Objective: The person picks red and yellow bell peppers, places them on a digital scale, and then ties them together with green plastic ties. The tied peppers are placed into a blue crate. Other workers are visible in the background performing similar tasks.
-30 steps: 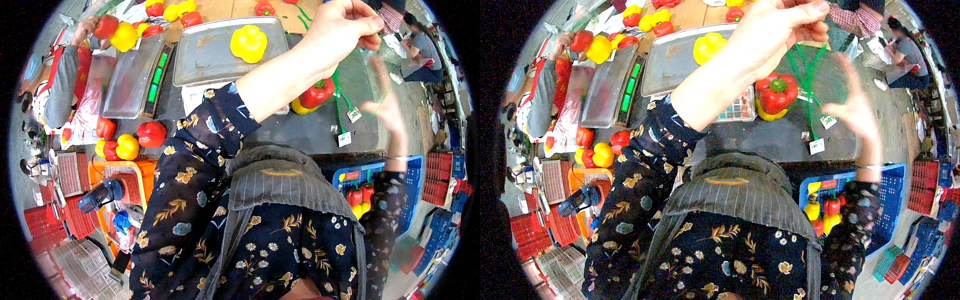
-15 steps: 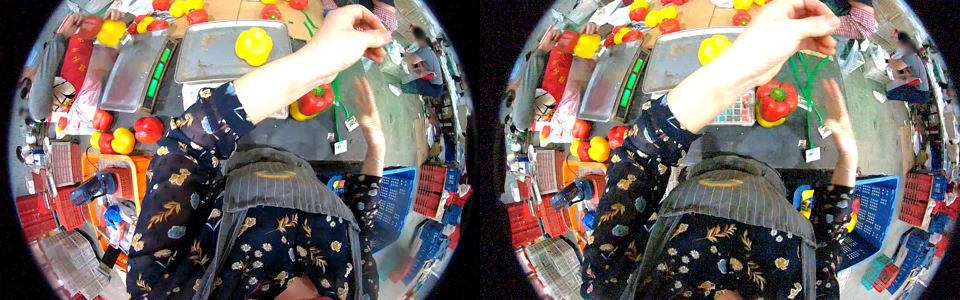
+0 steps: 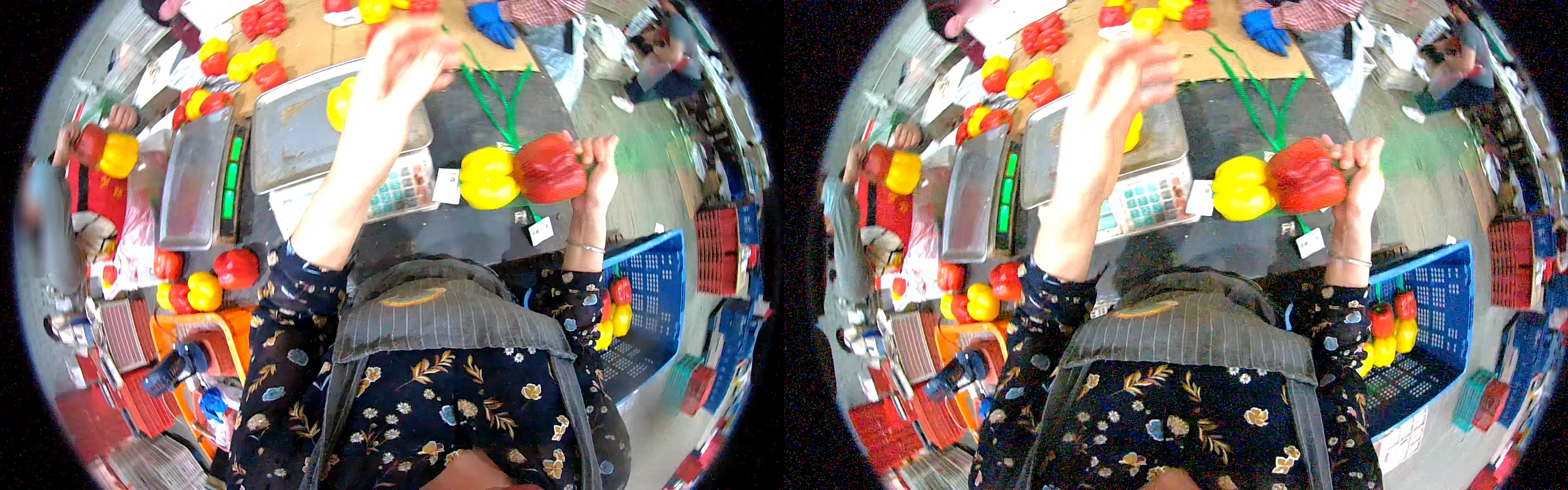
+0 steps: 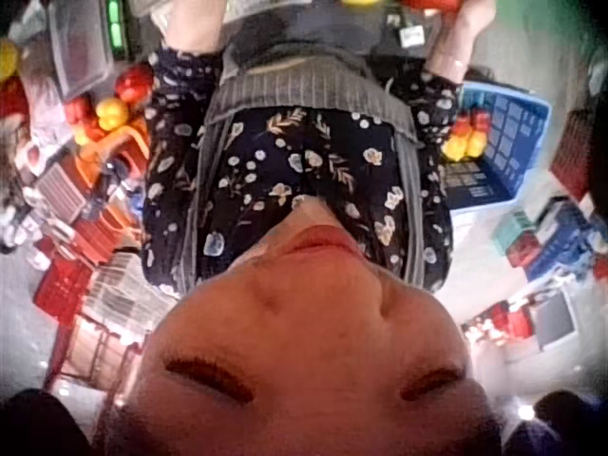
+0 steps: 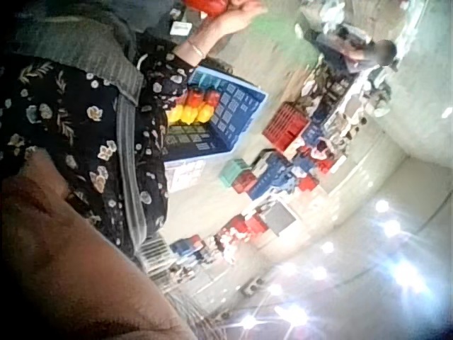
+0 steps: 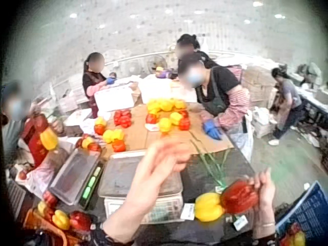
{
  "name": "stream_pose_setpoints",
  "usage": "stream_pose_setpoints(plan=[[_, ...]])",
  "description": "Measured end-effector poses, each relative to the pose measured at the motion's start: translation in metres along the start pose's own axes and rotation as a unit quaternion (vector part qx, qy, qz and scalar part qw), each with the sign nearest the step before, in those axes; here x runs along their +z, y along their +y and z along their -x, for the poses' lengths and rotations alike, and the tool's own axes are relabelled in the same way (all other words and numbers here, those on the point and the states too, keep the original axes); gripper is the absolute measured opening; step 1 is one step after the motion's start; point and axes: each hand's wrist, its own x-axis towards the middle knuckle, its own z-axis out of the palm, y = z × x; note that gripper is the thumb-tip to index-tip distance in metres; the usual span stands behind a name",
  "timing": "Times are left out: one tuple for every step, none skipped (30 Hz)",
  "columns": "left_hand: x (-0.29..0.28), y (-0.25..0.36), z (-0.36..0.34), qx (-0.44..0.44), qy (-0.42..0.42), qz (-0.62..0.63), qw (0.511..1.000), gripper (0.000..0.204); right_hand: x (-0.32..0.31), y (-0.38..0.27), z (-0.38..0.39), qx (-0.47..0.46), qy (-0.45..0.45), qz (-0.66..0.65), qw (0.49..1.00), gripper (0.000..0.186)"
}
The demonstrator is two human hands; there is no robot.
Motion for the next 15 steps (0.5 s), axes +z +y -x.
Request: stream_pose_setpoints(plan=[[-0.002, -0.02, 0.011, -0.047, -0.019, -0.008, 0.999, 0.042, -0.016, -0.011, 0.001, 0.008, 0.013, -0.093, 0.996, 0.042], [-0.004, -0.04, 0.026, -0.093, -0.033, -0.02, 0.995, 0.043, -0.054, -0.015, -0.006, 0.033, -0.033, -0.143, 0.989, 0.042], [0.001, -0.056, 0.041, -0.147, -0.034, 0.039, 0.988, 0.053, -0.088, -0.015, -0.01, 0.053, -0.078, -0.192, 0.977, 0.042], [0.004, -0.071, 0.052, -0.179, -0.065, 0.043, 0.981, 0.069, -0.095, -0.01, -0.007, 0.057, 0.003, -0.172, 0.983, 0.041], [0.007, -0.092, 0.063, -0.196, -0.101, 0.09, 0.971, 0.083, -0.097, -0.005, -0.002, 0.062, 0.082, -0.152, 0.983, 0.041], [0.015, -0.104, 0.071, -0.219, -0.117, 0.119, 0.961, 0.093, -0.1, 0.0, 0.003, 0.067, 0.161, -0.132, 0.976, 0.043], [0.024, -0.112, 0.077, -0.242, -0.131, 0.146, 0.95, 0.104, -0.108, 0.007, 0.008, 0.094, 0.128, -0.201, 0.967, 0.044], [0.03, -0.119, 0.079, -0.21, -0.173, 0.14, 0.952, 0.114, -0.113, 0.015, 0.014, 0.122, 0.093, -0.27, 0.951, 0.047], [0.037, -0.123, 0.079, -0.178, -0.213, 0.133, 0.951, 0.124, -0.117, 0.02, 0.015, 0.15, 0.057, -0.336, 0.928, 0.051], [0.046, -0.125, 0.079, -0.149, -0.209, 0.138, 0.957, 0.131, -0.064, 0.017, 0.013, 0.153, 0.295, -0.172, 0.927, 0.051], [0.055, -0.12, 0.076, -0.128, -0.178, 0.117, 0.969, 0.13, -0.052, 0.023, 0.016, 0.18, 0.291, -0.182, 0.922, 0.05], [0.061, -0.118, 0.069, -0.12, -0.151, 0.092, 0.977, 0.126, -0.044, 0.028, 0.019, 0.208, 0.284, -0.191, 0.917, 0.048], [0.065, -0.116, 0.061, -0.111, -0.122, 0.07, 0.984, 0.123, -0.038, 0.028, 0.02, 0.235, 0.276, -0.196, 0.911, 0.047], [0.071, -0.114, 0.054, -0.094, -0.129, 0.048, 0.986, 0.12, -0.099, 0.051, 0.021, 0.288, 0.006, -0.396, 0.872, 0.045], [0.075, -0.115, 0.05, -0.077, -0.132, 0.022, 0.988, 0.117, -0.1, 0.058, 0.012, 0.315, 0.113, -0.391, 0.857, 0.046]])
